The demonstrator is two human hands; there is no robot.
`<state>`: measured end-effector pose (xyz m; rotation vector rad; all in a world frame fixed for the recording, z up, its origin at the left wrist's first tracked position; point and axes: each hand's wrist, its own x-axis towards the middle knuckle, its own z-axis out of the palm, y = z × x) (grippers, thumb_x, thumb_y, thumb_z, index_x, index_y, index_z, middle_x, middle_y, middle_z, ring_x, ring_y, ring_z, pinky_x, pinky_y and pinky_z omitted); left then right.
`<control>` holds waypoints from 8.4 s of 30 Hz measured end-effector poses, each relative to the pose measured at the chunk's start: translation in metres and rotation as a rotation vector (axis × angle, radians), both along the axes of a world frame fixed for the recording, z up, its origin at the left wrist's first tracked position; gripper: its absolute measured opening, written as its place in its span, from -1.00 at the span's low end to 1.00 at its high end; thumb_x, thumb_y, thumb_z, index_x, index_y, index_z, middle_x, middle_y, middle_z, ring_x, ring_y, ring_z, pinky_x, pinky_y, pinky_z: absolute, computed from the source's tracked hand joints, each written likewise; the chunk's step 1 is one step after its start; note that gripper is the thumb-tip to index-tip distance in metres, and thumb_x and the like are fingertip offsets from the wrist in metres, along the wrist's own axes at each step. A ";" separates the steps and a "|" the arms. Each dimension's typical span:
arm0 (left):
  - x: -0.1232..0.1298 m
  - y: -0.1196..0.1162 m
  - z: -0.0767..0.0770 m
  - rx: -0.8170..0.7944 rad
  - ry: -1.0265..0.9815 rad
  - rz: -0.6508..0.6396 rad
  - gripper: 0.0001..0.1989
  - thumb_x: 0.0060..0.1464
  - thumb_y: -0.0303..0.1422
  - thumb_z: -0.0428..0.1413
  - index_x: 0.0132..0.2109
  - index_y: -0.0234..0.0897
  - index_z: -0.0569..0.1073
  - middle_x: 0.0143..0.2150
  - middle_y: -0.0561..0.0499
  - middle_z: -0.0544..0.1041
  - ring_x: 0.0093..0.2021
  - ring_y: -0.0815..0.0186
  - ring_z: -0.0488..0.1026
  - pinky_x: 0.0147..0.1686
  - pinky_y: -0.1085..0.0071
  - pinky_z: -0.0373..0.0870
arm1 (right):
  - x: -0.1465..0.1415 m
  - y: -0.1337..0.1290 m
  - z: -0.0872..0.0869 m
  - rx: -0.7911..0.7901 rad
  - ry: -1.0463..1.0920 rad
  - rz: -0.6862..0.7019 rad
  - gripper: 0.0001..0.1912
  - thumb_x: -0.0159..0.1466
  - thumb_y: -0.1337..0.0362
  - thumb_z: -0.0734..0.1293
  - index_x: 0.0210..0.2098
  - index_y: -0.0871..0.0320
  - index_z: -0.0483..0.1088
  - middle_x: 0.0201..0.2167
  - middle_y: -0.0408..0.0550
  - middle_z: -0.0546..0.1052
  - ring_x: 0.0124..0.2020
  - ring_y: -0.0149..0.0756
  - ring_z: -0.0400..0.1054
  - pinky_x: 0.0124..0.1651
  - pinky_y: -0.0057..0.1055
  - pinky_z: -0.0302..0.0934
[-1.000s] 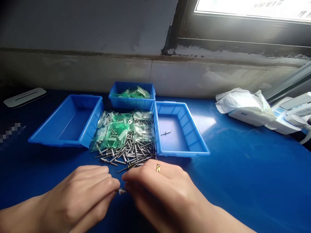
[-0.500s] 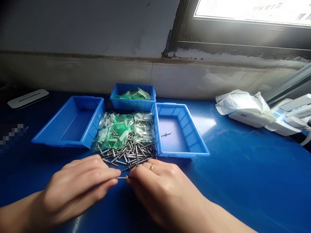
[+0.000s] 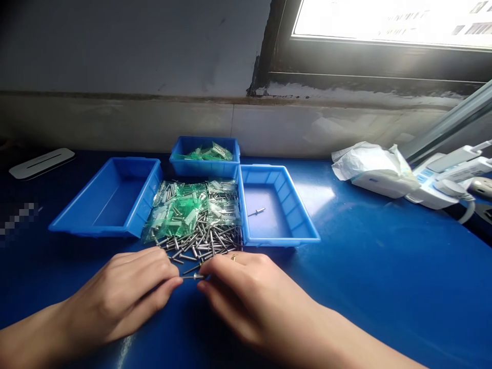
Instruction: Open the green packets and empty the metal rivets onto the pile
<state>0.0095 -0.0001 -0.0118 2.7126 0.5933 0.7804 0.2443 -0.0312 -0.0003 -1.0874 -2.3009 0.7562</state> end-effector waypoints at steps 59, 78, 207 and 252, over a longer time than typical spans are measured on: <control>0.002 0.004 0.004 0.022 0.070 -0.016 -0.53 0.44 -0.47 -0.21 -0.36 -0.37 0.49 -0.50 0.00 0.50 -0.53 0.26 0.43 -0.46 0.31 0.42 | 0.001 -0.004 0.007 0.123 -0.161 0.202 -0.79 0.35 0.52 0.21 -0.29 0.29 0.47 -0.35 0.05 0.51 -0.40 -0.25 0.32 -0.36 -0.36 0.31; -0.002 -0.001 -0.005 0.097 0.037 0.090 -0.71 0.41 -0.48 -0.10 -0.17 -0.34 0.52 -0.39 0.00 0.60 -0.46 0.22 0.54 -0.43 0.30 0.44 | 0.000 -0.010 0.002 0.348 -0.180 -0.054 -0.72 0.34 0.56 0.17 -0.13 0.22 0.46 -0.48 -0.04 0.54 -0.56 -0.25 0.45 -0.55 -0.38 0.32; 0.000 -0.001 0.010 -0.514 -0.159 -0.130 -0.95 0.31 -0.45 0.14 -0.15 -0.37 0.45 -0.23 -0.04 0.49 -0.33 0.39 0.45 -0.29 0.60 0.47 | -0.010 -0.005 0.001 -0.103 0.092 -0.061 -0.77 0.25 0.35 0.46 -0.12 0.12 0.41 -0.29 -0.17 0.62 -0.33 -0.36 0.52 -0.28 -0.53 0.34; -0.004 0.000 0.009 -0.472 -0.077 -0.066 -0.79 0.34 -0.54 -0.05 -0.19 -0.37 0.47 -0.36 -0.02 0.53 -0.38 0.34 0.45 -0.35 0.48 0.39 | -0.004 -0.003 -0.002 -0.142 0.183 -0.097 -0.75 0.41 0.22 0.32 -0.38 0.05 0.24 -0.54 -0.28 0.39 -0.58 -0.44 0.19 -0.54 -0.59 0.17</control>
